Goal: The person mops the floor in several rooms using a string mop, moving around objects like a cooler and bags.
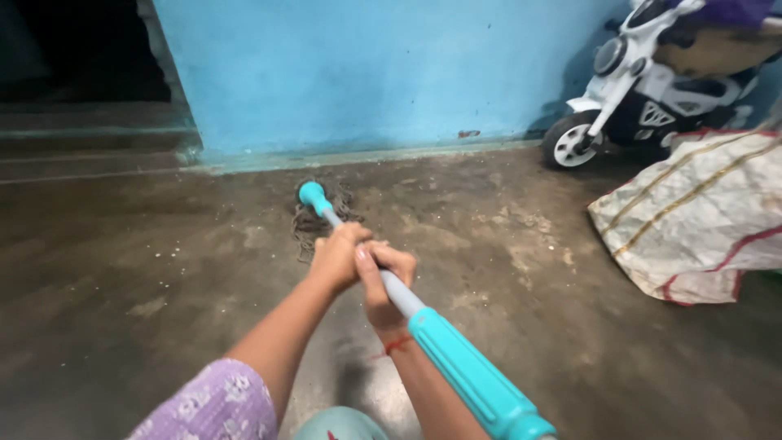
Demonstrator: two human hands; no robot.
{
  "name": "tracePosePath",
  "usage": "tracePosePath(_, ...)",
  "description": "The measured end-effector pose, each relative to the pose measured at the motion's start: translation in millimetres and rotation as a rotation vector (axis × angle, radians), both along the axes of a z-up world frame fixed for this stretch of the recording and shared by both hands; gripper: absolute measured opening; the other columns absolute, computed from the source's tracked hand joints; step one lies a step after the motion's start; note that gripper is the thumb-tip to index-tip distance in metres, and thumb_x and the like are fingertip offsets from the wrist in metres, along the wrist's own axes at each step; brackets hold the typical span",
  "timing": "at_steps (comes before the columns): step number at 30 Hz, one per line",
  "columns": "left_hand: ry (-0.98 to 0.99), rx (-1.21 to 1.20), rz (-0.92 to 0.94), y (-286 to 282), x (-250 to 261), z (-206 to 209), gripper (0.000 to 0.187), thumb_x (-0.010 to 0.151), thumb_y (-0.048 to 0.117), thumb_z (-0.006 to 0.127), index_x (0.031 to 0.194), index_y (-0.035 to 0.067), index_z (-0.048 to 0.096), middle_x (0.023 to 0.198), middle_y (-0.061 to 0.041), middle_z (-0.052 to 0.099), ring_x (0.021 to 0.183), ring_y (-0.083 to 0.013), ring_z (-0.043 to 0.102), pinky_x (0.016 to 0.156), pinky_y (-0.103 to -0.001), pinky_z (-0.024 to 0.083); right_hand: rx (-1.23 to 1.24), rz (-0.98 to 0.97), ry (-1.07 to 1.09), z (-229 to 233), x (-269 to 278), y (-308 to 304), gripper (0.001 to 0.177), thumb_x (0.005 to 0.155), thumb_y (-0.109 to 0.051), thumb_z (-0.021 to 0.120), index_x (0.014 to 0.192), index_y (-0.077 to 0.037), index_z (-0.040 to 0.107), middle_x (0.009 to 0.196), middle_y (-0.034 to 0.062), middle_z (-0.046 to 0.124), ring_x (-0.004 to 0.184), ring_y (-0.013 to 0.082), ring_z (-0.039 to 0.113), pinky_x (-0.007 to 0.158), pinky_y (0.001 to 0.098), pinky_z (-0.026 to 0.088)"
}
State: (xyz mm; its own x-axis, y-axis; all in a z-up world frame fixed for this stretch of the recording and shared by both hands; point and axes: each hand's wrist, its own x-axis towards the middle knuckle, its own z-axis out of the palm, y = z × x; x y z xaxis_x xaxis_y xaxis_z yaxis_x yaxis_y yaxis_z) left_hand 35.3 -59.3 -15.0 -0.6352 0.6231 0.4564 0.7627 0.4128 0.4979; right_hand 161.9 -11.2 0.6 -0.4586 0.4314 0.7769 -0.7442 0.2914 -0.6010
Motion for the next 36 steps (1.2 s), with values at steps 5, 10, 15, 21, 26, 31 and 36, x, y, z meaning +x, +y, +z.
tracePosePath(5, 0.223, 0.109, -0.027, -8.8, 98.0, 11.4, 0.018, 0.084, 0.027, 0.072, 0.094, 0.014, 0.078, 0.096, -0.007, 0.074, 0.106, -0.0283, 0.065, 0.109, -0.073, 0.029, -0.148, 0.081, -0.075, 25.1, 104.1, -9.0, 0.029, 0.095, -0.009, 0.055, 0.068, 0.001, 0.053, 0.071, 0.0007, 0.058, 0.068, 0.0085, 0.049, 0.064, 0.0264, 0.040)
tracePosePath(10, 0.192, -0.025, -0.208, -21.6, 206.1, 38.3, 0.016, 0.071, 0.024, 0.076, 0.083, 0.014, 0.080, 0.084, -0.011, 0.075, 0.095, -0.0318, 0.067, 0.103, -0.059, 0.040, -0.121, 0.192, 0.029, 34.5, 223.1, -10.5, 0.033, 0.096, -0.012, 0.050, 0.066, -0.004, 0.039, 0.064, 0.0026, 0.039, 0.065, 0.0162, 0.038, 0.066, 0.0343, 0.037)
tracePosePath(15, 0.083, -0.225, -0.259, -34.9, 253.8, 64.1, 0.012, 0.072, 0.023, 0.073, 0.079, 0.016, 0.079, 0.075, -0.017, 0.071, 0.077, -0.0376, 0.070, 0.076, -0.048, 0.057, -0.210, 0.144, 0.112, 39.9, 264.5, -20.6, 0.037, 0.097, -0.014, 0.046, 0.064, -0.007, 0.033, 0.058, 0.0048, 0.037, 0.061, 0.0186, 0.036, 0.072, 0.0396, 0.039)
tracePosePath(21, 0.084, -0.006, -0.195, -31.5, 188.4, 52.1, 0.012, 0.069, 0.021, 0.075, 0.074, 0.010, 0.078, 0.074, -0.020, 0.071, 0.076, -0.0396, 0.070, 0.074, -0.050, 0.056, -0.269, 0.132, 0.128, 44.2, 188.4, -21.3, 0.042, 0.102, -0.013, 0.045, 0.062, -0.006, 0.033, 0.057, 0.0044, 0.036, 0.057, 0.0182, 0.036, 0.067, 0.0377, 0.039)
tracePosePath(26, 0.163, 0.104, -0.168, -41.8, 86.8, 24.3, 0.017, 0.066, 0.019, 0.079, 0.071, 0.004, 0.076, 0.075, -0.024, 0.069, 0.079, -0.0428, 0.069, 0.077, -0.051, 0.055, -0.310, 0.142, 0.092, 24.8, 90.9, -34.8, 0.043, 0.103, -0.013, 0.046, 0.062, -0.005, 0.035, 0.059, 0.0049, 0.039, 0.058, 0.0184, 0.042, 0.061, 0.0336, 0.036)
tracePosePath(31, 0.172, 0.022, -0.086, -32.8, -5.1, 10.7, 0.018, 0.062, 0.018, 0.081, 0.072, 0.003, 0.076, 0.076, -0.024, 0.070, 0.083, -0.0444, 0.067, 0.080, -0.053, 0.052, -0.387, 0.141, 0.117, 6.9, -5.3, -21.6, 0.044, 0.103, -0.014, 0.046, 0.062, -0.004, 0.037, 0.059, 0.0055, 0.041, 0.058, 0.0181, 0.043, 0.060, 0.0336, 0.038)
tracePosePath(36, 0.190, 0.052, -0.059, -3.5, -61.7, 2.5, 0.013, 0.069, 0.016, 0.077, 0.078, 0.006, 0.078, 0.078, -0.023, 0.070, 0.084, -0.0428, 0.068, 0.084, -0.051, 0.054, -0.492, 0.231, 0.145, 3.5, -66.9, 15.1, 0.044, 0.104, -0.014, 0.046, 0.062, -0.006, 0.038, 0.056, 0.0049, 0.041, 0.056, 0.0179, 0.042, 0.064, 0.0353, 0.042)
